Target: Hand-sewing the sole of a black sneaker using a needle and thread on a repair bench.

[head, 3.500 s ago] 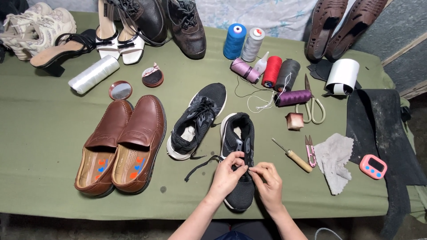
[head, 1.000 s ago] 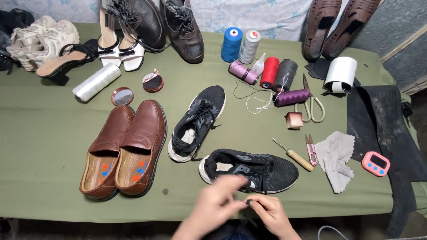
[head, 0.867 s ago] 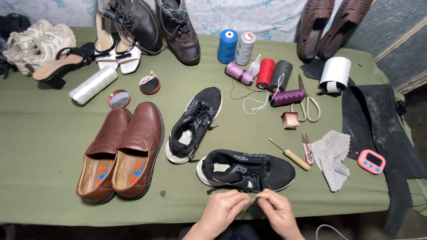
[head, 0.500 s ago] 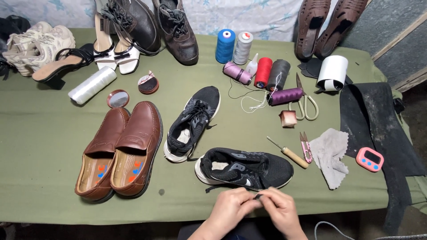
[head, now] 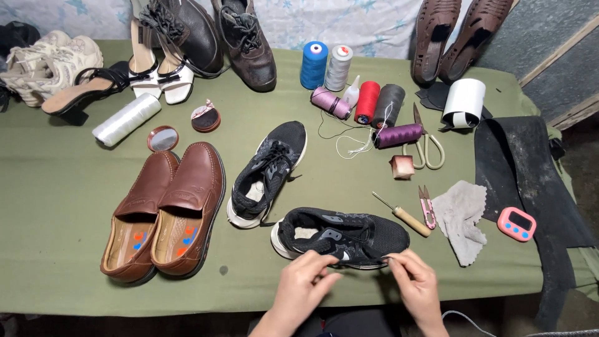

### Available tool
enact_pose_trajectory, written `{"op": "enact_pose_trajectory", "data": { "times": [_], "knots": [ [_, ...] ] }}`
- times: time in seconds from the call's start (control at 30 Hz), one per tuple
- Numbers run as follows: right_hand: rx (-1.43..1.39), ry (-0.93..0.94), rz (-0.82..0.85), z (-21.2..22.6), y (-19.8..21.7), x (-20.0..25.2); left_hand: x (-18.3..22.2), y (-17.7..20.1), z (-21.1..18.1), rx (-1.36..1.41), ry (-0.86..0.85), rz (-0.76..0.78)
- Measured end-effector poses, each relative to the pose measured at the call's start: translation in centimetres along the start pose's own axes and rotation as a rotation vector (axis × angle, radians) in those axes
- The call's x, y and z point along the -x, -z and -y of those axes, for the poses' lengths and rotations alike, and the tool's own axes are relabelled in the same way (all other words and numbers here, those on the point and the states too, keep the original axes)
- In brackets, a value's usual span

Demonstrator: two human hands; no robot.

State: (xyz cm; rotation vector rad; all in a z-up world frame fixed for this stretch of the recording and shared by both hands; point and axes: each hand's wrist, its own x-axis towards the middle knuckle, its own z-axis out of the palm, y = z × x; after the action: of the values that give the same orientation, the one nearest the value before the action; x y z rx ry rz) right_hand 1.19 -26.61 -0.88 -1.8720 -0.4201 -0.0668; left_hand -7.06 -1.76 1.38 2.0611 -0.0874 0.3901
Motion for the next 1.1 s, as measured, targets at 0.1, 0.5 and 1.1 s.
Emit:
{"op": "enact_pose_trajectory", "data": {
  "times": [0.1, 0.5, 1.1],
  "knots": [
    [0.026, 0.066, 0.055, 1.8, -0.7, 0.2, -1.0, -1.9, -1.4, 0.025, -0.105, -0.035],
    [0.151, 0.175, 0.172, 1.7, -0.5, 0.1, -1.2, -2.6, -0.5, 0.205, -0.152, 0.062],
    [-0.476, -0.314, 0.321, -3.0, -4.2, 0.0, -1.6, -3.0, 0.2, 0.073, -0.279, -0.003]
  ]
}}
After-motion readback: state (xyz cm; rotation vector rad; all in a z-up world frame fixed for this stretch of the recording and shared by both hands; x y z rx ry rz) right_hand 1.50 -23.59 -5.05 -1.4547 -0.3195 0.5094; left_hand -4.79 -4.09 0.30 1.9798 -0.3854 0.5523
